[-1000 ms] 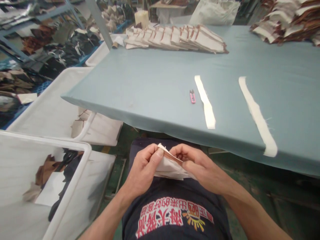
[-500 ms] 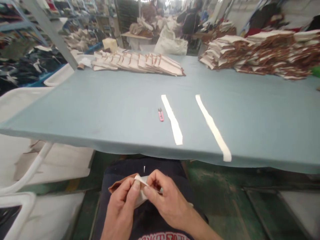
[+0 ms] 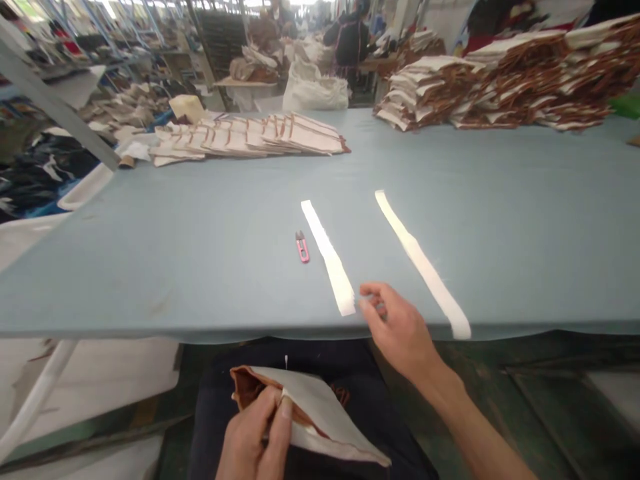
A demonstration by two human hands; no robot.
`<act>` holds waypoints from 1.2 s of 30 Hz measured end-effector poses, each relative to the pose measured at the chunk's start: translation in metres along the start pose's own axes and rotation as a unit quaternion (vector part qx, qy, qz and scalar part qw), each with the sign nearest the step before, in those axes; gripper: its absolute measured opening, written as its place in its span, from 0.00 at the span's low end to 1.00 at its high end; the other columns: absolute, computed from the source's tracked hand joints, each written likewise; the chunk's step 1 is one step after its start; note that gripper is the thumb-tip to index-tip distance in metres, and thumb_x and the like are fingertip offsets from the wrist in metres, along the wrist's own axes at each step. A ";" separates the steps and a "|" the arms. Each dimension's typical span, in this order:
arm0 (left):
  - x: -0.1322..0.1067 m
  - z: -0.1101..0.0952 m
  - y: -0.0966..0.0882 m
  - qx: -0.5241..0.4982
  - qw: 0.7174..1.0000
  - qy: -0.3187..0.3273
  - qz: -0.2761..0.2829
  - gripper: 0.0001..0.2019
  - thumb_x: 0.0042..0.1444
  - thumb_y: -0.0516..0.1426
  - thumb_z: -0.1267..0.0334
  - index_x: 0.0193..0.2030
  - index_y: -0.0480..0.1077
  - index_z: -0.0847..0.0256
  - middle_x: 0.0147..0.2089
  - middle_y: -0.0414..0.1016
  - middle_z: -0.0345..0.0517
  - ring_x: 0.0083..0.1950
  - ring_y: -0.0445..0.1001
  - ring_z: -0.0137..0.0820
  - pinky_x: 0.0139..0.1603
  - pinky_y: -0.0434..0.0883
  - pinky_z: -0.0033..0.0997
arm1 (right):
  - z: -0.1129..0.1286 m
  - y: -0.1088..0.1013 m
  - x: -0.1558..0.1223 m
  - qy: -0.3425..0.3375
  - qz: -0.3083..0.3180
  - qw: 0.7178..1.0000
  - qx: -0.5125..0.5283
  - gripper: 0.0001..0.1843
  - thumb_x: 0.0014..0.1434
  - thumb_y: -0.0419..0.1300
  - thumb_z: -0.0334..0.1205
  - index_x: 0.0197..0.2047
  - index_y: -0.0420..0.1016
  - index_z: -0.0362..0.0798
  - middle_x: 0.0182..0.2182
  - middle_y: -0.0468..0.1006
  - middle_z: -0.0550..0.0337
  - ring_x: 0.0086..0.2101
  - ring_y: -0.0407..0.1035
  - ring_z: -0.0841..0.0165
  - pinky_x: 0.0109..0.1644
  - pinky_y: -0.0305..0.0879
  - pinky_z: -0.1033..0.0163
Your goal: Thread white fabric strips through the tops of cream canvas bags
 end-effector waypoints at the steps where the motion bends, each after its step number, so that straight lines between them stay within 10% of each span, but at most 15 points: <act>1: 0.006 0.000 -0.001 0.018 1.000 0.008 0.001 0.19 0.72 0.49 0.59 0.28 0.68 0.59 0.25 0.72 0.38 0.27 0.71 0.27 0.32 0.67 0.23 | -0.001 0.001 0.020 0.002 0.006 1.000 -0.011 0.14 0.69 0.55 0.41 0.53 0.75 0.47 0.45 0.84 0.52 0.40 0.79 0.60 0.46 0.71 0.57; 6: 0.032 0.000 -0.009 0.060 0.998 0.015 -0.029 0.12 0.69 0.53 0.60 0.37 0.74 0.57 0.29 0.78 0.36 0.28 0.77 0.26 0.32 0.69 0.22 | 0.015 0.026 0.074 -0.022 0.012 0.998 -0.049 0.14 0.67 0.55 0.33 0.52 0.76 0.48 0.52 0.82 0.50 0.48 0.78 0.55 0.48 0.70 0.55; 15: 0.055 0.017 -0.007 0.019 0.997 -0.074 -0.024 0.09 0.65 0.53 0.60 0.46 0.72 0.59 0.27 0.80 0.37 0.29 0.80 0.33 0.33 0.72 0.29 | 0.025 0.027 0.037 -0.064 -0.009 0.996 -0.063 0.13 0.66 0.56 0.37 0.53 0.75 0.48 0.48 0.82 0.51 0.43 0.77 0.58 0.47 0.70 0.55; 21: 0.058 0.025 0.002 -0.034 0.995 -0.088 0.026 0.11 0.68 0.50 0.60 0.48 0.70 0.60 0.28 0.79 0.39 0.29 0.79 0.33 0.34 0.71 0.31 | 0.051 0.035 -0.006 -0.315 0.060 0.944 -0.078 0.22 0.62 0.64 0.39 0.58 0.72 0.45 0.57 0.77 0.42 0.55 0.68 0.48 0.59 0.66 0.44; 28: 0.052 0.019 0.009 -0.049 0.995 -0.072 0.043 0.10 0.68 0.50 0.63 0.48 0.71 0.60 0.32 0.78 0.39 0.31 0.77 0.31 0.36 0.69 0.30 | 0.050 0.048 -0.004 -0.301 0.060 0.949 -0.071 0.04 0.66 0.62 0.36 0.42 0.78 0.49 0.42 0.81 0.51 0.44 0.70 0.55 0.50 0.63 0.51; 36: 0.064 0.011 0.012 -0.036 0.998 -0.036 0.028 0.09 0.67 0.51 0.66 0.47 0.72 0.62 0.26 0.73 0.36 0.28 0.73 0.29 0.33 0.66 0.27 | 0.047 0.042 0.006 -0.256 0.094 0.962 -0.014 0.12 0.72 0.53 0.35 0.38 0.77 0.49 0.40 0.82 0.55 0.43 0.71 0.60 0.50 0.60 0.54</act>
Point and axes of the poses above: each hand's wrist, its own x-axis towards the middle knuckle, its own y-axis out of the palm, z = x × y, the point moved 6 cm from there along x, towards the middle knuckle
